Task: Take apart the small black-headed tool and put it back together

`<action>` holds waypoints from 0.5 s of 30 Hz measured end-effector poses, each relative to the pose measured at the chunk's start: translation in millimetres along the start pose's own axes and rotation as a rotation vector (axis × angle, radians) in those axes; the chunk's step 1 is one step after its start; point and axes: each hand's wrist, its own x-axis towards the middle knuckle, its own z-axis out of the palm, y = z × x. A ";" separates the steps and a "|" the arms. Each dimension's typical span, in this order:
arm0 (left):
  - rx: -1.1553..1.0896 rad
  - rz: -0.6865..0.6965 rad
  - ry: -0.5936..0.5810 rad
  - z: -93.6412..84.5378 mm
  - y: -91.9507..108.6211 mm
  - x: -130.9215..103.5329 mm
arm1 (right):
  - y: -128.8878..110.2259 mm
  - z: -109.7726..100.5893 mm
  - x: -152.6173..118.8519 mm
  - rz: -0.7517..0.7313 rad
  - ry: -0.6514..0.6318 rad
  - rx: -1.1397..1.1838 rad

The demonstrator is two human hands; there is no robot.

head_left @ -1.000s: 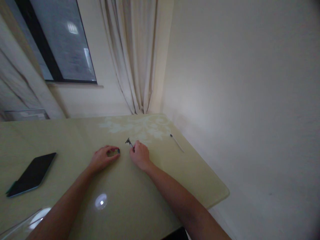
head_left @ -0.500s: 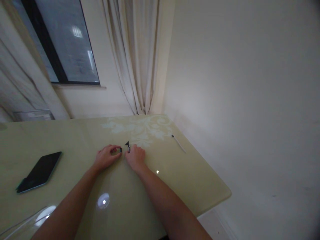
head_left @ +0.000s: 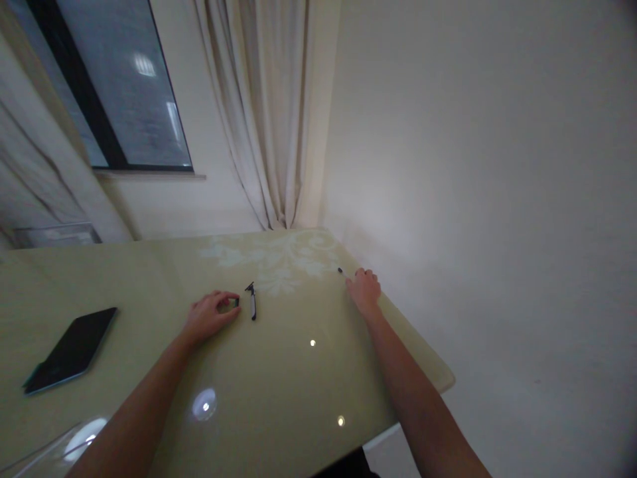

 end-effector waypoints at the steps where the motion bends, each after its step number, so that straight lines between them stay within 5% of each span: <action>1: -0.004 0.004 0.002 0.6 -0.7 -0.3 | 9.1 2.0 0.4 0.025 -0.011 -0.007; 4: -0.023 0.006 0.017 1.6 -2.0 -2.4 | 19.4 7.9 -2.9 0.029 -0.079 -0.004; 8: -0.031 -0.007 0.029 0.7 0.2 -4.9 | 3.9 5.9 -10.0 -0.002 -0.132 0.007; 15: -0.051 0.001 0.038 1.8 -0.8 -3.1 | -96.8 0.2 -60.1 -0.409 -0.199 0.161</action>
